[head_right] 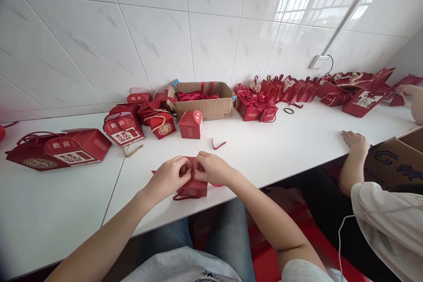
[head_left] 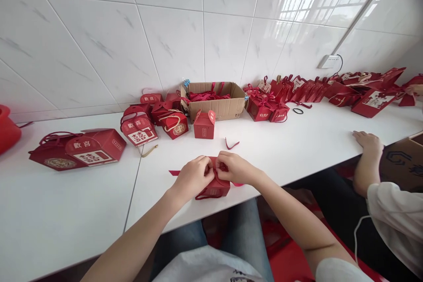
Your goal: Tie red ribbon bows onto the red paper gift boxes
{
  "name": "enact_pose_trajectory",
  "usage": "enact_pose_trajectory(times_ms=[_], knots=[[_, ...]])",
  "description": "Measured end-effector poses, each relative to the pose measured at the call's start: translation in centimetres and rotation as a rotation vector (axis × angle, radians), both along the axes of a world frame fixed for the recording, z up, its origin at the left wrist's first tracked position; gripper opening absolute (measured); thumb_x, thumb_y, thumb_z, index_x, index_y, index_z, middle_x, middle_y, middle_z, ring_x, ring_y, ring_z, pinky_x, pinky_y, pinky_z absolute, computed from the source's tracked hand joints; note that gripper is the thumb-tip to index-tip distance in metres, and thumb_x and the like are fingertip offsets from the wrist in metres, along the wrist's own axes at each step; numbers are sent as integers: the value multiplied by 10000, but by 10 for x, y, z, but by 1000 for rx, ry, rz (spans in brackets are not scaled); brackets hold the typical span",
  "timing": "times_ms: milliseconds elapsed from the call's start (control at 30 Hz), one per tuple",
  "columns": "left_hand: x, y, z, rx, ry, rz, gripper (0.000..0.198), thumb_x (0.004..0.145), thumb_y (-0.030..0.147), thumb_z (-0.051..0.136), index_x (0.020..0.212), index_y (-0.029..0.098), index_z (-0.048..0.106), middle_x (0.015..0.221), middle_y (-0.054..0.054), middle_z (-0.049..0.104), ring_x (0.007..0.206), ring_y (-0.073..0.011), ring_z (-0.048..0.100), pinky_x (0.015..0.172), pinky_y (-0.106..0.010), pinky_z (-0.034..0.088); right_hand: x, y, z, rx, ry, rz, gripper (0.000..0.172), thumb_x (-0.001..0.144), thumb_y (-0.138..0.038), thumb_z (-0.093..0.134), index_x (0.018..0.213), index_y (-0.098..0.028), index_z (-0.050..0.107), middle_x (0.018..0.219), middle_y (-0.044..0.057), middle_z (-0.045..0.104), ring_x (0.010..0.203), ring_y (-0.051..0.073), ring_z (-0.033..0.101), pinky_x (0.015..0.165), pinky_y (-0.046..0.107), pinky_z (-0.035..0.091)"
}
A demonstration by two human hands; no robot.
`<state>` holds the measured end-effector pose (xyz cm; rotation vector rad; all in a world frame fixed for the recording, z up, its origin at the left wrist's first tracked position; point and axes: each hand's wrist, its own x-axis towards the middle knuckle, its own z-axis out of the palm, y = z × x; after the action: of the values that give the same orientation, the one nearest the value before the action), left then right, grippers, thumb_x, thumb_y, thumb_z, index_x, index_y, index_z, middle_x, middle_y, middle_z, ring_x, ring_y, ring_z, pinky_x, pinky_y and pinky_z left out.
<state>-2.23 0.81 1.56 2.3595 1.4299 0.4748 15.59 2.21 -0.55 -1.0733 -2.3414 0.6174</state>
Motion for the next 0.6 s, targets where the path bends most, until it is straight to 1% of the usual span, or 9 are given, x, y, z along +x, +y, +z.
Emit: enact_pose_trajectory(times_ms=[167,300,433,600], knots=[[-2,-3,-4,-30,-134,47,90,789,201,461,700,204,478,771,-36,610,700,-190,589,610,-299,449,1,0,0,-26,35,0,95,724,-99,560,726,-180,511,789,9,540,683,120,517,645,238,431],[-4,-4,-4,-24,-174,65,78,771,189,475,695,207,468,747,-33,602,680,-186,585,609,-298,453,1,0,-1,-19,53,-8,103,721,-93,557,720,-182,506,775,3,532,670,115,506,635,234,428],[-6,-2,-1,-17,-163,-7,71,789,195,453,719,204,459,760,-27,578,671,-172,558,615,-292,443,2,-1,0,-27,78,-1,93,730,-92,543,724,-179,514,780,6,537,670,113,509,632,231,424],[-5,6,3,-14,-54,-95,75,794,182,439,723,203,455,761,-14,562,664,-168,519,614,-298,415,2,-2,0,-31,81,-2,81,738,-96,534,718,-173,519,785,15,540,664,114,507,620,229,418]])
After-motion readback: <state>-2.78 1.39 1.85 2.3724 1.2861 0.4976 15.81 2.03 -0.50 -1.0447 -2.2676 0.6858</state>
